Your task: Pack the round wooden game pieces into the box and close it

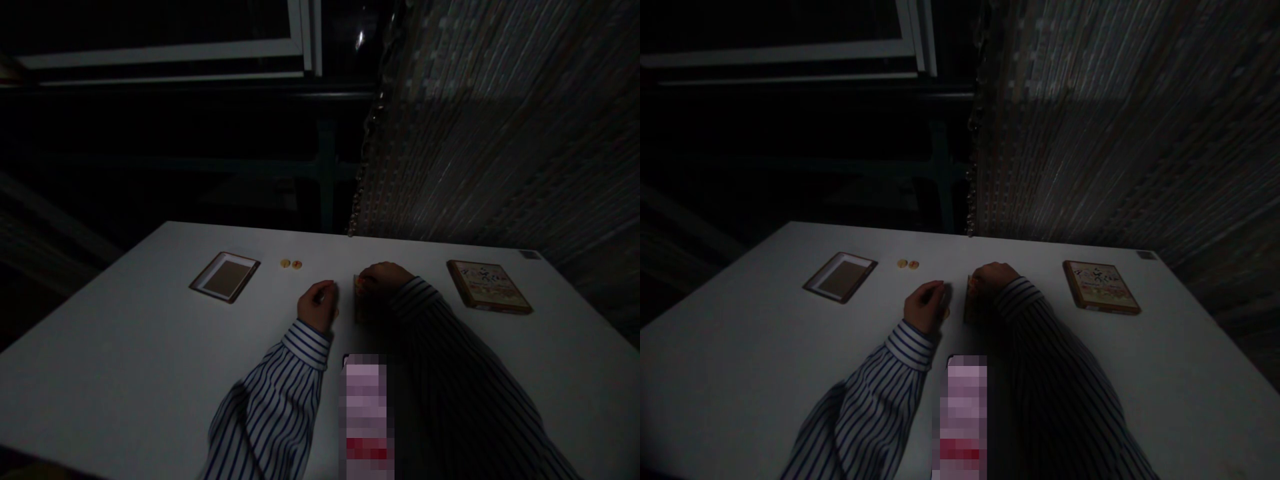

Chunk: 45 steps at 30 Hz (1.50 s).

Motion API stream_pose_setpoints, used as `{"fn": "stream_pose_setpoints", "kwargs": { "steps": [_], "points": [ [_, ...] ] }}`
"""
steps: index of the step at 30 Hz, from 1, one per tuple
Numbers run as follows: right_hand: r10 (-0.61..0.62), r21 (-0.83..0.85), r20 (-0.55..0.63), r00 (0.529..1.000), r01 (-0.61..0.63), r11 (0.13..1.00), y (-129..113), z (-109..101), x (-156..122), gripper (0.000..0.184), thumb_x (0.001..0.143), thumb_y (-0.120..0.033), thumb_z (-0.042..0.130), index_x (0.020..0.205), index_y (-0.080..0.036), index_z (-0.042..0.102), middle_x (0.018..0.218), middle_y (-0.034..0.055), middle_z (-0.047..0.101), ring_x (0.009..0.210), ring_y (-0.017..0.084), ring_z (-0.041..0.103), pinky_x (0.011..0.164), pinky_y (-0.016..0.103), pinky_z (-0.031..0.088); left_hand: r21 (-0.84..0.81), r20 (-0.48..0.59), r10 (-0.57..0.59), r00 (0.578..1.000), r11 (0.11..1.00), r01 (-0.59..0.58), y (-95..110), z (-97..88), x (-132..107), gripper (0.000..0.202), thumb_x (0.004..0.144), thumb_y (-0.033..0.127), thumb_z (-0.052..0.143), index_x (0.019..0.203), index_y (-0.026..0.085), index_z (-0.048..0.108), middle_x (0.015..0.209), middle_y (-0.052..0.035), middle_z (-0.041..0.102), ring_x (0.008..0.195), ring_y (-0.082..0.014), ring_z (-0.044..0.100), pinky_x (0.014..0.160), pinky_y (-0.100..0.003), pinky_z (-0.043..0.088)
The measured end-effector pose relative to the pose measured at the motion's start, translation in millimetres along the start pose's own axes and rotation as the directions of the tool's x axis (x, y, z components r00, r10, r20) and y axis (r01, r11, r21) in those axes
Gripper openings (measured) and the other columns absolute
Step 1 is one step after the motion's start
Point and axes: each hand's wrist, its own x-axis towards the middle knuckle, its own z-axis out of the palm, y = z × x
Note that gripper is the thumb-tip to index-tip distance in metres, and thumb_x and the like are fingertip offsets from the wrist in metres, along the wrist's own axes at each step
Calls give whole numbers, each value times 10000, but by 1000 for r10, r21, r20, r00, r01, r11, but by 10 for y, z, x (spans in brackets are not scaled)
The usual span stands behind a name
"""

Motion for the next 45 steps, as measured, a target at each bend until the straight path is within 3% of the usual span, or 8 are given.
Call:
{"fn": "stream_pose_setpoints", "kwargs": {
  "steps": [5, 25, 45],
  "points": [
    [-10, -5, 10, 1000, 10, 1000, 1, -5, -2, 335, 797, -328, 402, 1004, -213, 638, 1042, 81, 645, 943, 217, 582, 756, 286, 394, -39, -1, 30, 1000, 999, -30, -59, 14, 10, 252, 669, 341, 605, 818, 146, 664, 732, -50, 669, 721, -167, 625, 663, -285, 495],
    [-6, -13, -9, 1000, 6, 1000, 3, -9, -8, 338, 795, -307, 402, 1038, -208, 613, 1050, 78, 641, 967, 219, 571, 781, 299, 393, -50, -8, 29, 1000, 998, -30, -35, 9, 12, 233, 655, 318, 625, 804, 144, 672, 717, -45, 675, 686, -150, 616, 653, -270, 486],
    [6, 2, -195, 981, -5, 1000, 22, -207, -162, 358, 830, -298, 367, 1075, -171, 595, 1075, 77, 627, 995, 200, 547, 853, 296, 375, -16, -18, 63, 998, 998, -63, -104, 4, 40, 250, 676, 343, 612, 819, 148, 673, 684, -36, 655, 687, -151, 601, 650, -267, 478]
  ]
}}
